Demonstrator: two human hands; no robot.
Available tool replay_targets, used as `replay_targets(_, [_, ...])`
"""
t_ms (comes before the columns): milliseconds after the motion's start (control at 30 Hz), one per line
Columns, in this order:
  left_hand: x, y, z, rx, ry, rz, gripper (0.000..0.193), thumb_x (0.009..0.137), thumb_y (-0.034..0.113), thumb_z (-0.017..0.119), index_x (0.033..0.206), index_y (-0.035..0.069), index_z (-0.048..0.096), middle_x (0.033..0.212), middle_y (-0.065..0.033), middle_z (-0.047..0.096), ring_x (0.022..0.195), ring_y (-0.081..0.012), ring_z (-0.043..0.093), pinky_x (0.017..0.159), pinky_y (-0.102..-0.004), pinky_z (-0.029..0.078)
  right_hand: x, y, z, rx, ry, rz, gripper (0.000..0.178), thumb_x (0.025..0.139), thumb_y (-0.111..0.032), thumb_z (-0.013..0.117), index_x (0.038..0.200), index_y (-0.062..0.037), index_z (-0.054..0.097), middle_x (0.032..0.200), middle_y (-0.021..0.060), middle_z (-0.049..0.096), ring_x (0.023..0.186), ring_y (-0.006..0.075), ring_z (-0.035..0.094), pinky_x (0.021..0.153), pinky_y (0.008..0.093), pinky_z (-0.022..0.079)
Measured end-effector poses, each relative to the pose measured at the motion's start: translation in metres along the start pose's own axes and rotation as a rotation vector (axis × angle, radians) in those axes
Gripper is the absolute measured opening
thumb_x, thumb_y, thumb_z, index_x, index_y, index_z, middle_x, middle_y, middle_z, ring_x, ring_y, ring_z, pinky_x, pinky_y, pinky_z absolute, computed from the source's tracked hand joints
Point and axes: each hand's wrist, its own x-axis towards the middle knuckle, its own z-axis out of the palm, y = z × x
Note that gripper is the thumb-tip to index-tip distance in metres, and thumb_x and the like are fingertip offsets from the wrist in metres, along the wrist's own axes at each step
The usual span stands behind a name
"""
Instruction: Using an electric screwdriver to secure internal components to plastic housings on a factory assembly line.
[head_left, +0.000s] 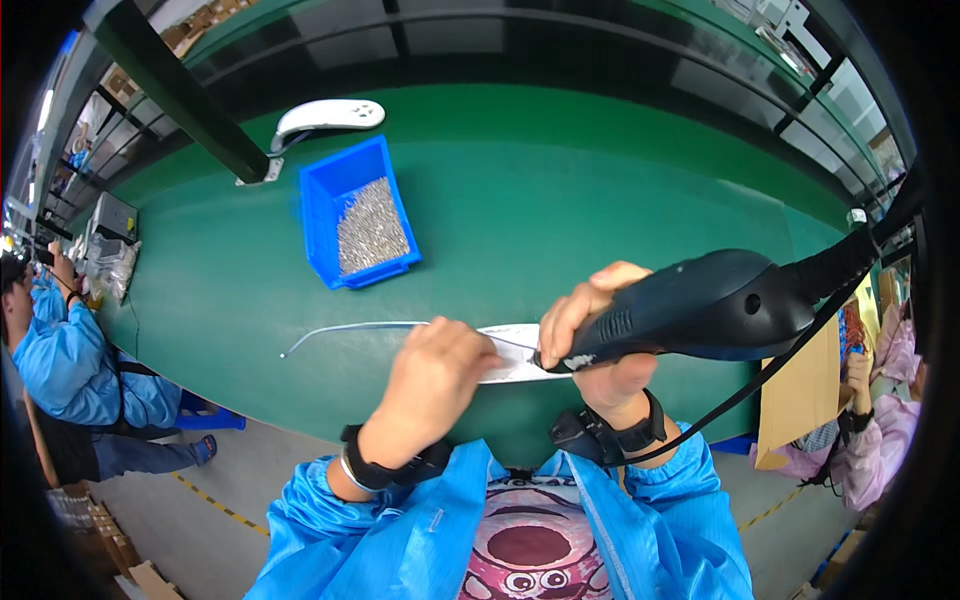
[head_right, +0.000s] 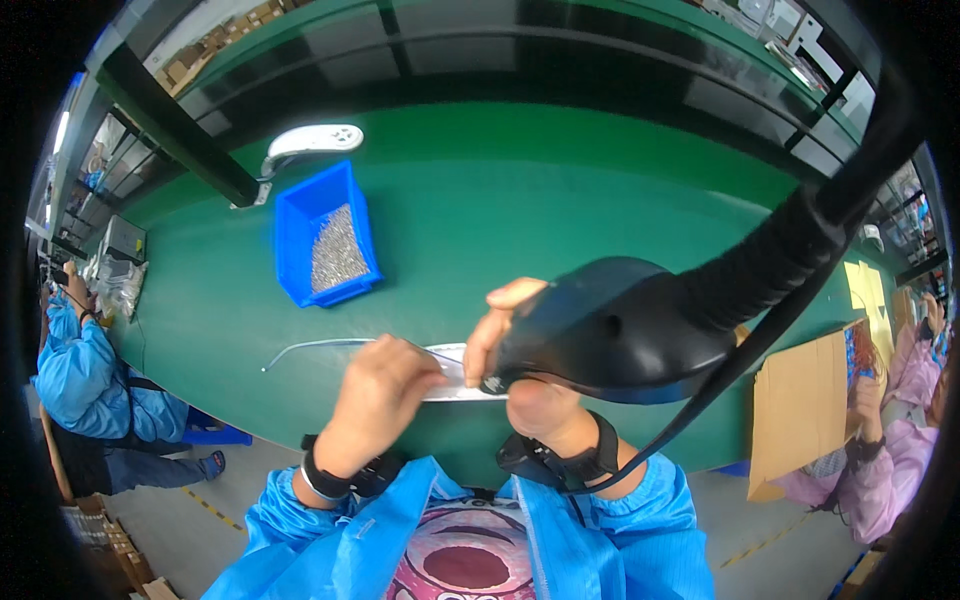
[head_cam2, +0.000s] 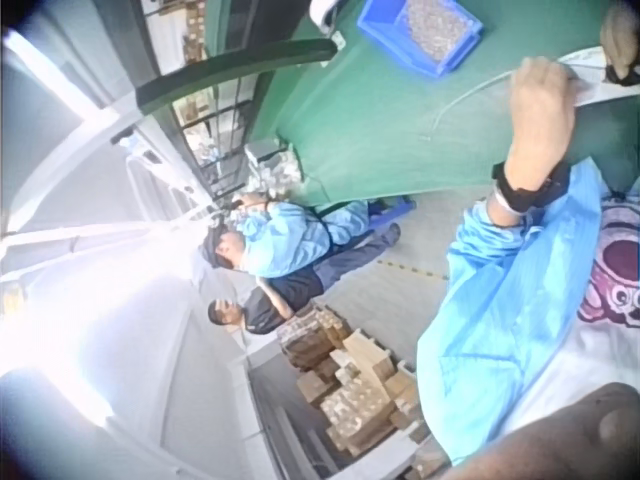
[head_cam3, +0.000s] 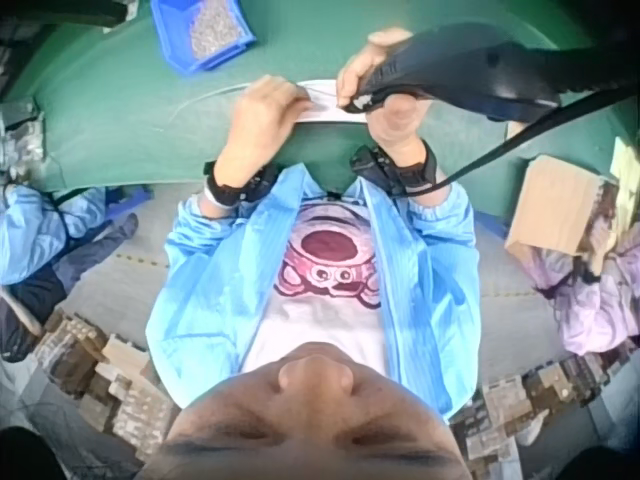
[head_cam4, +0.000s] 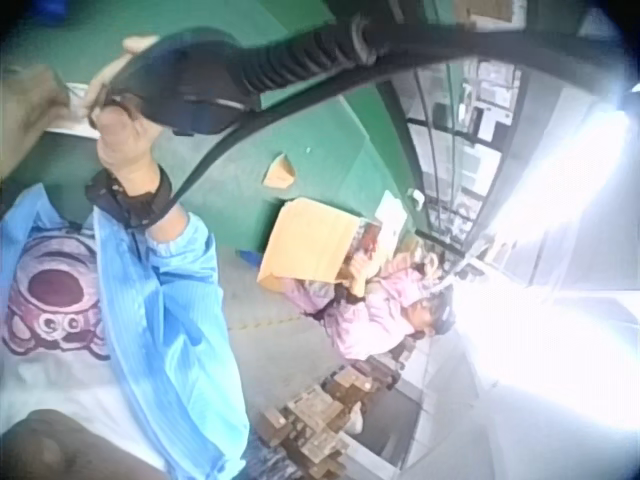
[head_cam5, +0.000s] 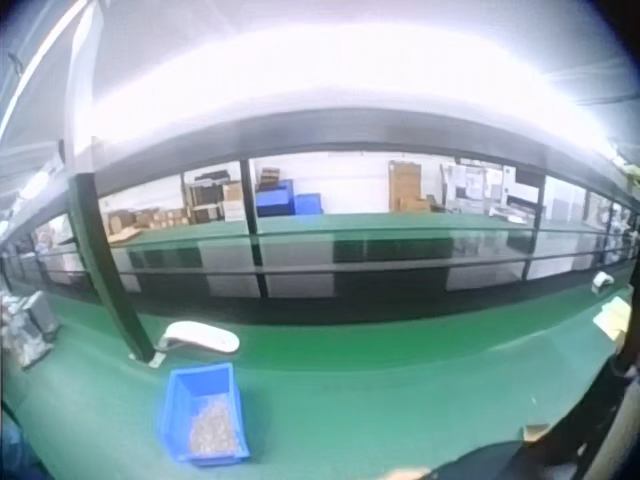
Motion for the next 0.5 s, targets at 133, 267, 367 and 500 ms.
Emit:
replay_targets(133, [0.002, 0.013, 0.009, 0.034, 0.009, 0.154, 0.015, 0.061, 0.015, 0.068, 0.067, 0.009, 0.056, 0.066, -0.0016, 0.053, 0.066, -0.0190, 0.050, 0.062, -0.0316, 0.035, 0.004, -0.022, 0.007, 0.106, -0.010, -0.097, 0.072, 0.072, -0.069, 0.041, 0.107, -0.0078, 0.030, 0.053, 0.0069, 0.047, 0.040, 0.0185, 0.048, 0.043, 0.0297, 0.043])
replay_targets(267, [0.006, 0.023, 0.012, -0.044, 0.064, 0.234, 0.016, 0.061, 0.016, 0.069, 0.066, 0.008, 0.056, 0.066, -0.0004, 0.053, 0.065, -0.0171, 0.048, 0.064, -0.0310, 0.035, 0.005, -0.032, 0.008, 0.138, -0.060, -0.138, 0.070, 0.073, -0.069, 0.040, 0.106, -0.0088, 0.030, 0.054, 0.0071, 0.047, 0.040, 0.0172, 0.049, 0.043, 0.0290, 0.044])
replay_targets(367, [0.006, 0.024, 0.013, -0.047, 0.074, 0.238, 0.017, 0.060, 0.016, 0.069, 0.067, 0.009, 0.056, 0.067, 0.0002, 0.053, 0.065, -0.0167, 0.048, 0.066, -0.0312, 0.035, 0.004, -0.031, 0.007, 0.128, -0.070, -0.140, 0.068, 0.073, -0.068, 0.041, 0.105, -0.0089, 0.030, 0.054, 0.0073, 0.048, 0.040, 0.0167, 0.049, 0.042, 0.0278, 0.044])
replay_targets(500, [0.005, 0.022, 0.015, -0.032, 0.085, 0.227, 0.017, 0.061, 0.017, 0.069, 0.068, 0.009, 0.056, 0.067, 0.0002, 0.054, 0.065, -0.0166, 0.049, 0.067, -0.0315, 0.034, 0.003, -0.026, 0.005, 0.129, -0.105, -0.156, 0.067, 0.073, -0.067, 0.043, 0.103, -0.0086, 0.031, 0.055, 0.0080, 0.048, 0.040, 0.0168, 0.049, 0.040, 0.0268, 0.044])
